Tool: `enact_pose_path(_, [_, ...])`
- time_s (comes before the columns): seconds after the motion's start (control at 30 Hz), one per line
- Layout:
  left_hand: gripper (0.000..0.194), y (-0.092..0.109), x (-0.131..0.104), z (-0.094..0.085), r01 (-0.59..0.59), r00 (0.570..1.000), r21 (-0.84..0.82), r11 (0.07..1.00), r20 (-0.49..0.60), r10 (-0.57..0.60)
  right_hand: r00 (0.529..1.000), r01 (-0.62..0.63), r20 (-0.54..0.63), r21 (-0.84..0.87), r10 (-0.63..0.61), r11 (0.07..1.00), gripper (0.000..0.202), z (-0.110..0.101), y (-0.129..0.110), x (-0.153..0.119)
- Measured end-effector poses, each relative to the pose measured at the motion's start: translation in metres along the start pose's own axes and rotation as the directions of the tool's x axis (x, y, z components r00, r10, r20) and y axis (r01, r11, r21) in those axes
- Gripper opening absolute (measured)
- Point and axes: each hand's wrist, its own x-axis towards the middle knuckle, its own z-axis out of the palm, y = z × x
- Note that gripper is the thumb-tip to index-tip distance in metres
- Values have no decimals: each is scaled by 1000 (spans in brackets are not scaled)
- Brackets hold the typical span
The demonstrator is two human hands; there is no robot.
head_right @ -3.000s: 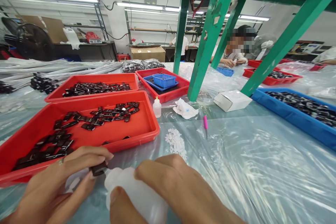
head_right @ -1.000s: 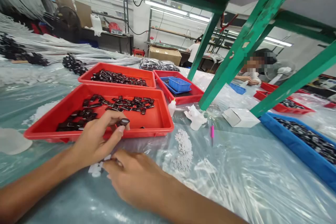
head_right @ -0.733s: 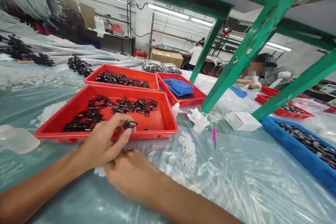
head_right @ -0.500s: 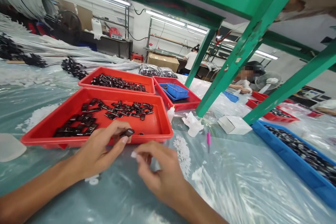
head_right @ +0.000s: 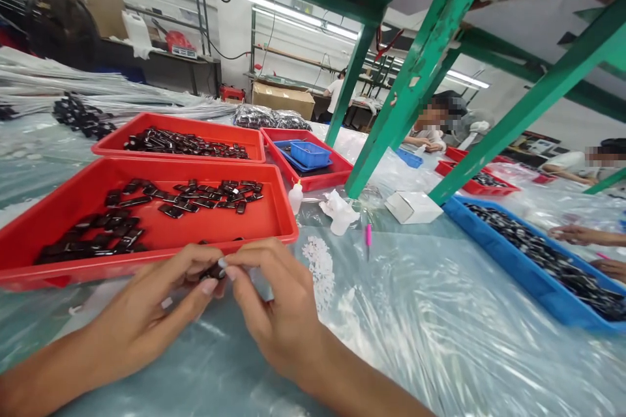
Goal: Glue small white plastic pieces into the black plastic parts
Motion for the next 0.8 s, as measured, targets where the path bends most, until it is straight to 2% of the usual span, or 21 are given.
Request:
enact_pose_path(0.1, [14,-1,0,4,60,997,-172,983,54,-51,998,-57,-40,46,58,997,17,1,3,-1])
enact_pose_path(0.23, [17,-1,2,9,92,995,-352,931,54,-78,991,-130,54,96,125,987,12,-2,4,-1])
enact_pose_path(0.43, [16,1,1,9,60,998,-317,947,11,-60,979,-72,195,77,55,994,14,-14,1,7])
enact_pose_path(0.53, [14,1,-1,6,37,998,-269,963,-41,-49,965,-81,256,74,60,994,13,-37,8,19])
enact_pose_path(0.6, [14,0,-3,3,19,998,-115,993,-51,-25,947,-105,299,-41,113,994,13,-58,18,24])
enact_pose_path(0.63, [15,-2,-4,1,11,999,-19,1000,-50,-12,924,-118,349,-123,154,985,13,-68,23,25])
enact_pose_path(0.67, [17,-3,-4,-1,8,999,71,997,-53,-4,878,-124,433,-209,206,970,13,-77,28,24])
enact_pose_path(0.77, [20,-7,-4,-7,11,998,240,971,-67,5,651,-94,664,-411,368,907,15,-90,41,15])
enact_pose_path(0.8, [19,-8,-4,-8,-5,999,270,963,-50,19,601,-81,693,-442,398,893,16,-91,44,11])
